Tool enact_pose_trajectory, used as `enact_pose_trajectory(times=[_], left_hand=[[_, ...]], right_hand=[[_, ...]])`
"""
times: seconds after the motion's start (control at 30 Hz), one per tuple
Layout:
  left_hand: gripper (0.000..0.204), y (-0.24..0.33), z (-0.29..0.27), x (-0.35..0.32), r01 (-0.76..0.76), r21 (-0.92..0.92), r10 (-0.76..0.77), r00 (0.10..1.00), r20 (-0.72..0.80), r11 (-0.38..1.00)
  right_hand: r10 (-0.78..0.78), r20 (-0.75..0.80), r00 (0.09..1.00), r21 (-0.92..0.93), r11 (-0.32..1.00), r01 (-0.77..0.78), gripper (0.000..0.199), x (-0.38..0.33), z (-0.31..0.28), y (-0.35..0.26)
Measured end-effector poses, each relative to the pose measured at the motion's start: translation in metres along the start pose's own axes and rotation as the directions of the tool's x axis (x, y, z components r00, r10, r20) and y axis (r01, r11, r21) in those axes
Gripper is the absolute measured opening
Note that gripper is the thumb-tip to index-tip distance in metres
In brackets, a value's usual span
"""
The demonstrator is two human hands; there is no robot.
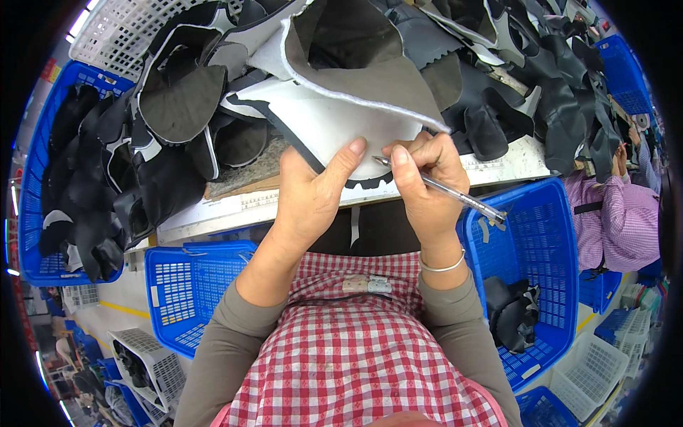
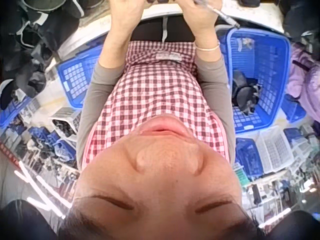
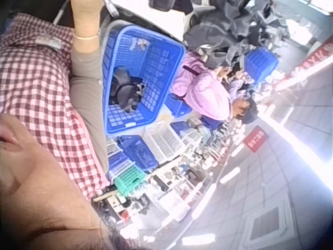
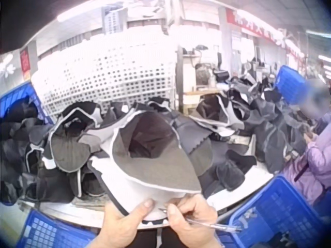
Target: The person repeatedly picks black shoe upper parts from a blue basket, places them on a workbench, and marks them with a pen. They handle each piece one at a time, turning them over and aligning them before marking, then return them to the basket or stack them on the bench.
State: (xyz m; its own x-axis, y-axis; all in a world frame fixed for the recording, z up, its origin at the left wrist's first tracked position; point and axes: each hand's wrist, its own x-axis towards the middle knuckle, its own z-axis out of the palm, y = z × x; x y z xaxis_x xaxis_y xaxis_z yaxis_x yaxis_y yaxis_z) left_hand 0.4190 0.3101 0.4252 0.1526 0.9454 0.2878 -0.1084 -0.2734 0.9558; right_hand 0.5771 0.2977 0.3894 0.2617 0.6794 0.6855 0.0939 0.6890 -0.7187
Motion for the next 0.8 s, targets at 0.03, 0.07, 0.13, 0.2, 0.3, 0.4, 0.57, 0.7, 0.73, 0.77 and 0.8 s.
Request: enact_pose_trajectory(times=[0.03, 0.07, 0.13, 0.2, 0.3, 0.4, 0.57, 0.7, 0.73, 0.77, 0.8], left_hand=[[0.024, 0.0, 0.0, -0.001, -0.001, 0.017, 0.001, 1.0, -0.002, 1.0], [0.024, 0.0, 0.0, -0.001, 0.008, 0.027, -0.008, 1.0, 0.004, 1.0], [0.023, 0.0, -0.001, -0.002, 0.007, 0.02, -0.007, 1.0, 0.001, 1.0], [0.021, 0.0, -0.001, -0.003, -0.012, -0.038, 0.011, 1.0, -0.008, 0.999], [0.02, -0.001, -0.003, -0.004, -0.021, 0.042, 0.022, 1.0, -0.01, 0.999], [0.02, -0.002, -0.004, -0.005, -0.015, 0.042, 0.016, 1.0, -0.016, 0.999], [0.021, -0.002, -0.004, -0.004, -0.025, 0.065, 0.025, 1.0, -0.008, 0.998], [0.023, -0.003, -0.003, -0.002, -0.027, 0.034, 0.028, 0.999, -0.017, 0.999], [0.023, -0.004, -0.002, -0.002, -0.022, 0.013, 0.022, 1.0, -0.018, 1.0], [0.023, -0.005, -0.002, -0.003, -0.032, 0.024, 0.032, 0.999, -0.022, 0.999], [0.023, -0.006, -0.003, -0.003, -0.035, 0.022, 0.036, 0.999, -0.026, 0.999]], right_hand=[[0.007, -0.006, 1.0, -0.014, 1.0, -0.007, 0.025, 0.0, 0.0, -0.001], [0.014, -0.015, 1.0, -0.033, 0.999, -0.014, 0.025, -0.001, 0.001, -0.002], [0.031, -0.006, 0.999, -0.078, 0.996, -0.032, 0.025, -0.002, 0.001, -0.004], [0.028, 0.001, 1.0, -0.135, 0.991, -0.027, 0.024, -0.003, 0.001, -0.005], [0.021, 0.13, 0.991, -0.142, 0.99, -0.002, 0.022, -0.004, -0.002, -0.006], [0.037, 0.174, 0.984, -0.1, 0.995, -0.019, 0.022, -0.003, -0.005, -0.006], [0.06, 0.132, 0.989, -0.123, 0.991, -0.044, 0.022, -0.001, -0.006, -0.007], [0.062, 0.146, 0.987, -0.14, 0.989, -0.042, 0.023, 0.002, -0.004, -0.011], [0.06, 0.159, 0.985, -0.143, 0.989, -0.037, 0.023, 0.003, -0.004, -0.011], [0.112, 0.149, 0.982, -0.071, 0.992, -0.102, 0.022, 0.003, -0.006, -0.012], [0.174, 0.141, 0.975, 0.002, 0.984, -0.176, 0.022, 0.003, -0.008, -0.011]])
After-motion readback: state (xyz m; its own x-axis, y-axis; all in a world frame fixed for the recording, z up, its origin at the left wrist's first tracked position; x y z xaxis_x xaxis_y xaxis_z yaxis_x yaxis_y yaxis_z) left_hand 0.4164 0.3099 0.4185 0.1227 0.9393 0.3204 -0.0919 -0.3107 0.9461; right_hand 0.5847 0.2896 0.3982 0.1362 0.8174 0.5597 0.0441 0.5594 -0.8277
